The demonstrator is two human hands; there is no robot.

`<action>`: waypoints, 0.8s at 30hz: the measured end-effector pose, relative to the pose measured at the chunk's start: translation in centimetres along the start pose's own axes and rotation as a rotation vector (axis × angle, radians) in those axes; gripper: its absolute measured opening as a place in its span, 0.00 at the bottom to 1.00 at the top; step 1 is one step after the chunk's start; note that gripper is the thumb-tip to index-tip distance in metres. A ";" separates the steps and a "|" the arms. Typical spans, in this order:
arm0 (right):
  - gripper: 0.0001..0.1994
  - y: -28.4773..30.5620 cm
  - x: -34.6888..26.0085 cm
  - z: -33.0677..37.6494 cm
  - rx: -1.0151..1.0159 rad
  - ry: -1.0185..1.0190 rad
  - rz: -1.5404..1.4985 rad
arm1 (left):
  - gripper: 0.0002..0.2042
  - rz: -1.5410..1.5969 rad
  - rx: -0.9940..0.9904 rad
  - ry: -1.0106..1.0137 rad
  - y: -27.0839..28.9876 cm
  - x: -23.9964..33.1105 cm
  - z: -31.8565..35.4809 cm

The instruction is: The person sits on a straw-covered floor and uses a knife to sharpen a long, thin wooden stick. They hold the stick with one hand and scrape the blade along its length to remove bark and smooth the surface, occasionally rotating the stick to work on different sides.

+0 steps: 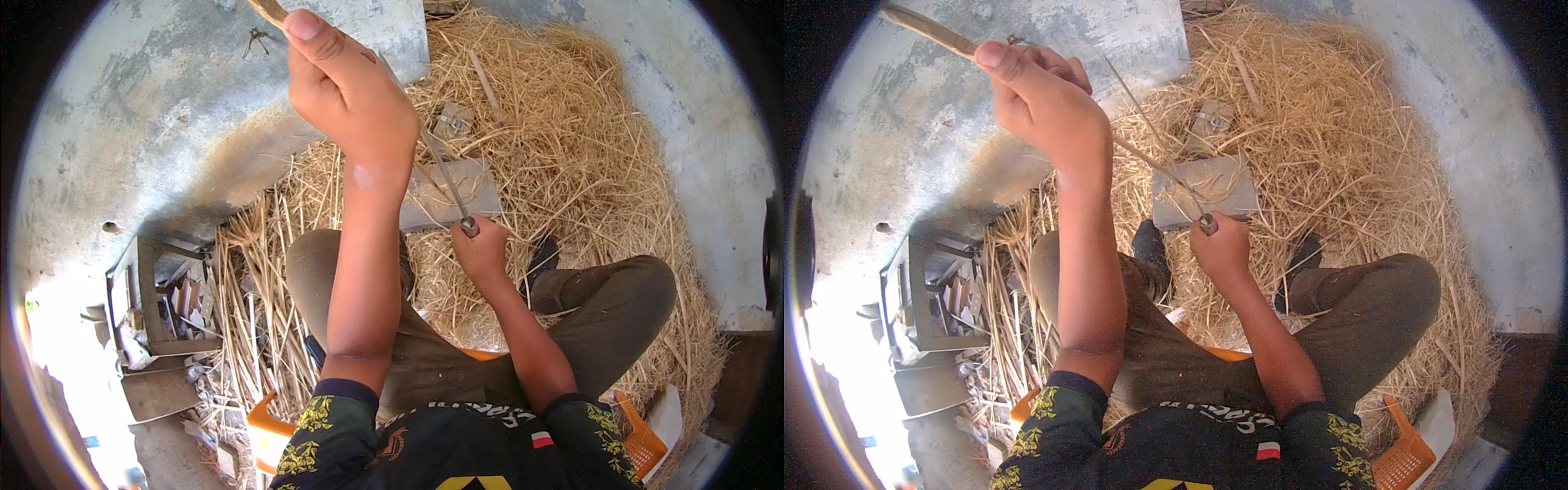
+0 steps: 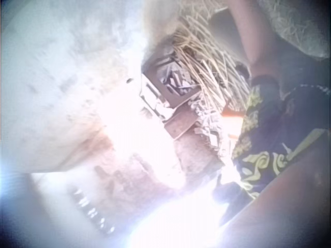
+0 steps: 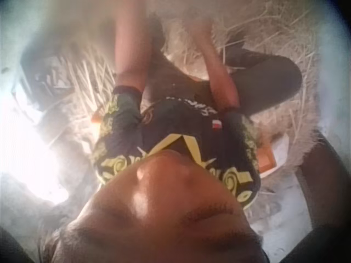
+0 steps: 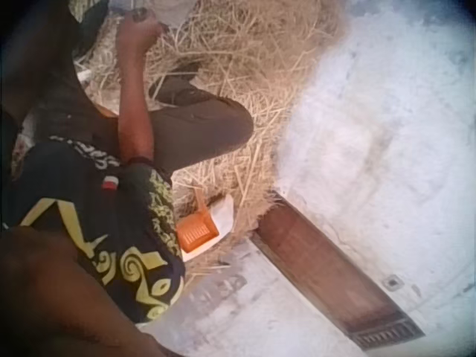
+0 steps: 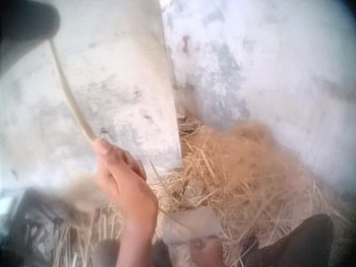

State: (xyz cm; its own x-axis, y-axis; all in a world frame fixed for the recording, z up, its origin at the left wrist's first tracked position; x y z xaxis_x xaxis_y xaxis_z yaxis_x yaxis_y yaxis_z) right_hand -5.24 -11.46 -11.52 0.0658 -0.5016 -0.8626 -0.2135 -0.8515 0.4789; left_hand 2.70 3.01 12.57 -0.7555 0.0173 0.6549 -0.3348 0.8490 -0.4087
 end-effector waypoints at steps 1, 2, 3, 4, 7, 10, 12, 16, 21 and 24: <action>0.16 0.0 -1.1 0.1 0.016 0.008 -0.042 | 0.28 -0.007 -0.009 -0.007 0.0 0.1 0.0; 0.16 0.0 -1.6 0.1 0.030 0.016 -0.084 | 0.28 -0.014 -0.017 -0.014 -0.1 0.3 0.0; 0.15 -0.4 -1.2 0.2 0.010 -0.013 -0.099 | 0.28 -0.023 -0.025 -0.022 -0.1 0.4 0.0; 0.15 -0.7 -0.6 0.0 -0.004 -0.038 -0.112 | 0.28 -0.026 -0.030 -0.036 -0.2 0.2 0.2; 0.15 -1.7 5.6 0.9 -0.169 -0.192 0.232 | 0.27 -0.055 -0.041 -0.056 -1.1 -0.6 0.9; 0.16 -2.8 8.8 1.1 -0.252 -0.338 0.411 | 0.23 -0.063 -0.025 -0.062 -1.8 -1.7 1.4; 0.17 -3.1 9.3 0.8 -0.257 -0.376 0.382 | 0.22 0.046 0.014 -0.052 -2.0 -0.8 1.6; 0.17 -2.6 10.0 0.7 -0.256 -0.389 0.206 | 0.29 0.078 -0.039 0.032 -0.9 -0.6 0.4; 0.15 -2.8 9.9 0.8 -0.265 -0.730 -0.239 | 0.25 0.115 -0.021 0.053 -1.2 -0.8 0.4; 0.14 -2.1 8.2 0.7 -0.198 -0.519 -0.109 | 0.22 0.109 0.009 0.057 -1.3 -1.0 0.6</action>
State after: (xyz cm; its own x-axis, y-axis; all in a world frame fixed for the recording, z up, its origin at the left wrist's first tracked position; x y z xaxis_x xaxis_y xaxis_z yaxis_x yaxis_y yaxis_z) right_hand -4.91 -13.72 -19.74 -0.4218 -0.3111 -0.8516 -0.0418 -0.9316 0.3610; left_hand 3.59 1.53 12.04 -0.7548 0.1398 0.6409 -0.2573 0.8357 -0.4853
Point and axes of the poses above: each hand's wrist, its own z-axis away from the middle knuckle, its own y-axis out of the back of the hand, x = y × z, the point moved 3 cm from there along -z, towards the middle knuckle, and after that the axes turned 9 degrees about y, right-handed, at the moved point
